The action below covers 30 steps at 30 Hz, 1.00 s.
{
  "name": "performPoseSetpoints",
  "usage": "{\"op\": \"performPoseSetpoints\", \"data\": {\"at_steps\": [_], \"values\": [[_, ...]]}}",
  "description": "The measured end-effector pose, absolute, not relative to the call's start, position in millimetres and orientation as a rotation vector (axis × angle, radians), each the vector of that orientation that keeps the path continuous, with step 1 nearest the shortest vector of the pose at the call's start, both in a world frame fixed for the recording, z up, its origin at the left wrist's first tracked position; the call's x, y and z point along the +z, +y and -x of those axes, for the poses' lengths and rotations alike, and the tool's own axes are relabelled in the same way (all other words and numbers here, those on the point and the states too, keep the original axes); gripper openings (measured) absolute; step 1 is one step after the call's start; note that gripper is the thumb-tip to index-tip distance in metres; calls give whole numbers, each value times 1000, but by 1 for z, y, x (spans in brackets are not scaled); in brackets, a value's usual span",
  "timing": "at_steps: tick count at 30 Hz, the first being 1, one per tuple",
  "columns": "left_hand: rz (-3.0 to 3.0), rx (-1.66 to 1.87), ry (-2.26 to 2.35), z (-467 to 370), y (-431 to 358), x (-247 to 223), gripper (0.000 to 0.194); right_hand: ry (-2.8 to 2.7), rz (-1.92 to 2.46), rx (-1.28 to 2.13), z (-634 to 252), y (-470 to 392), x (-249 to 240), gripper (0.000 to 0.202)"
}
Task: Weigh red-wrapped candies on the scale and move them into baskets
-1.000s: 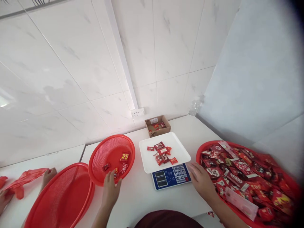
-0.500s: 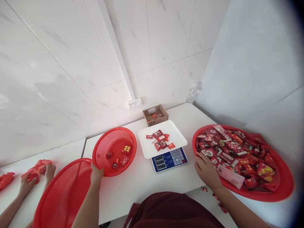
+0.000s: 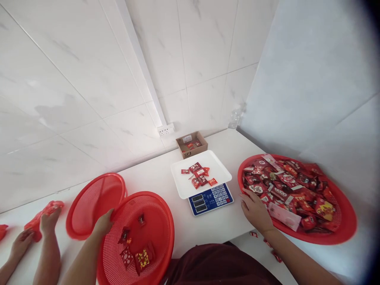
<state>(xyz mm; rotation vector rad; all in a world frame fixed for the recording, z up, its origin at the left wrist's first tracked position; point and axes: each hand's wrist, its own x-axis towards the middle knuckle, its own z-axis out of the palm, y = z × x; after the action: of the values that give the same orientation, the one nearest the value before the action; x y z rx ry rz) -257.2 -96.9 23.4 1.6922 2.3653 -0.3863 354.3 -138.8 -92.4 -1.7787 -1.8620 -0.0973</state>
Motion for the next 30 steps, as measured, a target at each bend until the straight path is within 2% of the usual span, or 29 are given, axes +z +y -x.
{"op": "performPoseSetpoints", "data": {"at_steps": [9,15,19,26,30], "values": [[-1868,-453,2066,241,-60,28,54,-1897,1792,-143,-354,-138,-96,28],[-1916,-566,1970,235,-67,30,62,-1903,1808,-172,-353,-138,-97,27],[-2019,-559,1864,229,-73,30,61,-1898,1806,-184,-353,-136,-100,27],[-1987,-687,2295,224,-64,32,67,-1914,1798,-217,-354,-136,-99,27],[-1863,-365,2422,188,-54,31,53,-1915,1789,-229,-354,-136,-98,26]]}}
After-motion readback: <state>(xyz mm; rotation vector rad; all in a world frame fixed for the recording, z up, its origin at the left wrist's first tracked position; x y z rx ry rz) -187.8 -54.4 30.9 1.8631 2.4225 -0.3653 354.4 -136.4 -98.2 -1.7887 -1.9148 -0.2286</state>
